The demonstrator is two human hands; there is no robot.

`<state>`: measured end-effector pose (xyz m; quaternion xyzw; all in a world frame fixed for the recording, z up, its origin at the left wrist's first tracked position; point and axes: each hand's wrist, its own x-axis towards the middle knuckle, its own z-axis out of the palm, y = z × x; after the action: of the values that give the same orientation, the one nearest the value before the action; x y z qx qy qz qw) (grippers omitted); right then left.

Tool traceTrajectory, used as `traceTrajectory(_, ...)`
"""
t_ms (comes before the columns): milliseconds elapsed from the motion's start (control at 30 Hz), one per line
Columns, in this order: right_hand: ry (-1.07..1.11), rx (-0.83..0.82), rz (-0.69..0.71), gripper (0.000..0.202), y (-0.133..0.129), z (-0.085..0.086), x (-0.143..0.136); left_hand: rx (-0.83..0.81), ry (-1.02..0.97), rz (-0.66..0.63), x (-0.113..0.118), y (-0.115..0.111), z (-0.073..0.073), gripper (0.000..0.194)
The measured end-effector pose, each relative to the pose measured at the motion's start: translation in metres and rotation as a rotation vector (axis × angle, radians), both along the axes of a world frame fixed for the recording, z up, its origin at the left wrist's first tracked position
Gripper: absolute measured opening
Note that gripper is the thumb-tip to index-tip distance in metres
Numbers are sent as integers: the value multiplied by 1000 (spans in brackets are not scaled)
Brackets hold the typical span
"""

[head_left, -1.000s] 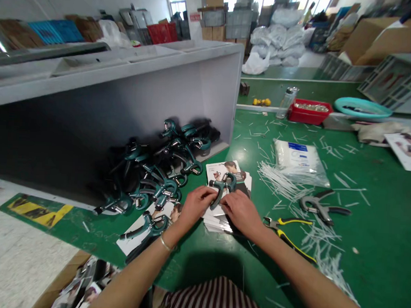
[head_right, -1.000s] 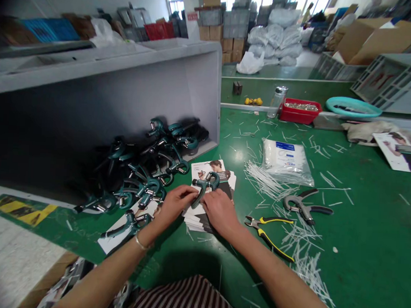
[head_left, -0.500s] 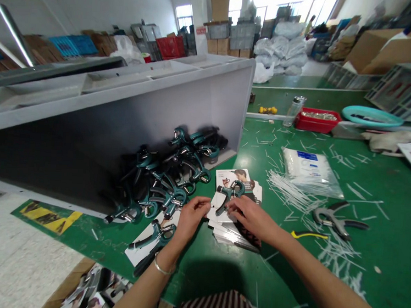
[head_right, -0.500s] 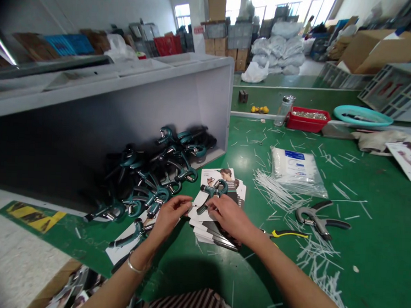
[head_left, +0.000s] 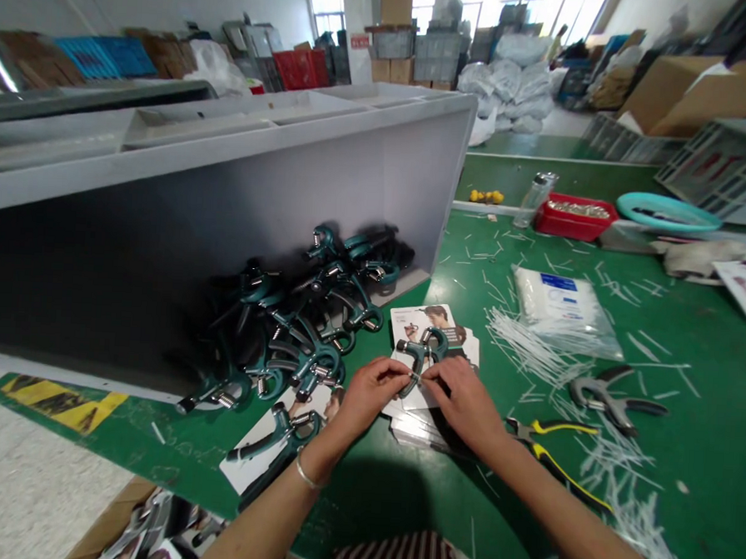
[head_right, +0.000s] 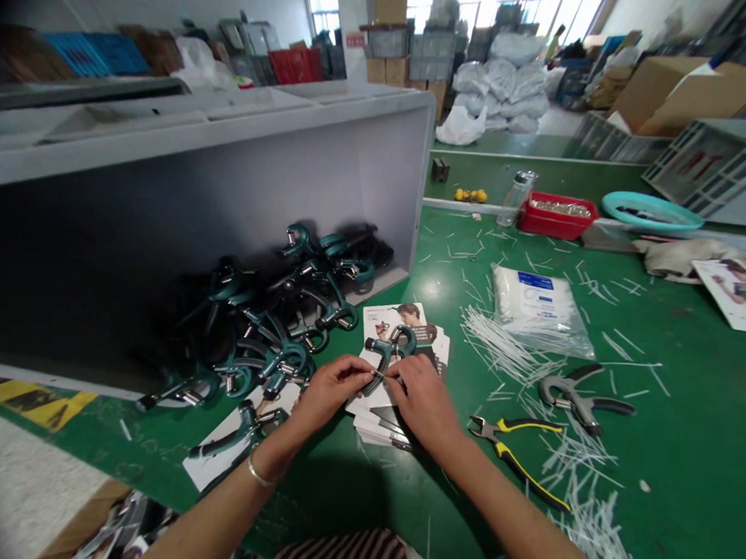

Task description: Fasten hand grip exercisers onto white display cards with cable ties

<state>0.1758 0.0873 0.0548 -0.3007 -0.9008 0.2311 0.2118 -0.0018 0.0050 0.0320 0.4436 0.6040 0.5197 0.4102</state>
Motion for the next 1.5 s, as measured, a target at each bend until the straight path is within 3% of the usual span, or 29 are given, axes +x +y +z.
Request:
traceTrajectory(533,-84,50,75,14,6,6,-1,-11,-141,-21,-2,-1,-6,19)
traceTrajectory(700,-69,86,81,14,5,7,-3,-9,-90,-42,-2,-1,-2,17)
traceTrajectory(933,-8,94,126,11,5,1,-3,91,170,-64,-3,1,5,10)
traceTrajectory(1233,10,43,135,12,9,0,5,55,75,-86,-8,1,3,13)
traceTrajectory(1500,22,61,125,12,5,-1,3,69,152,-86,-5,2,3,12)
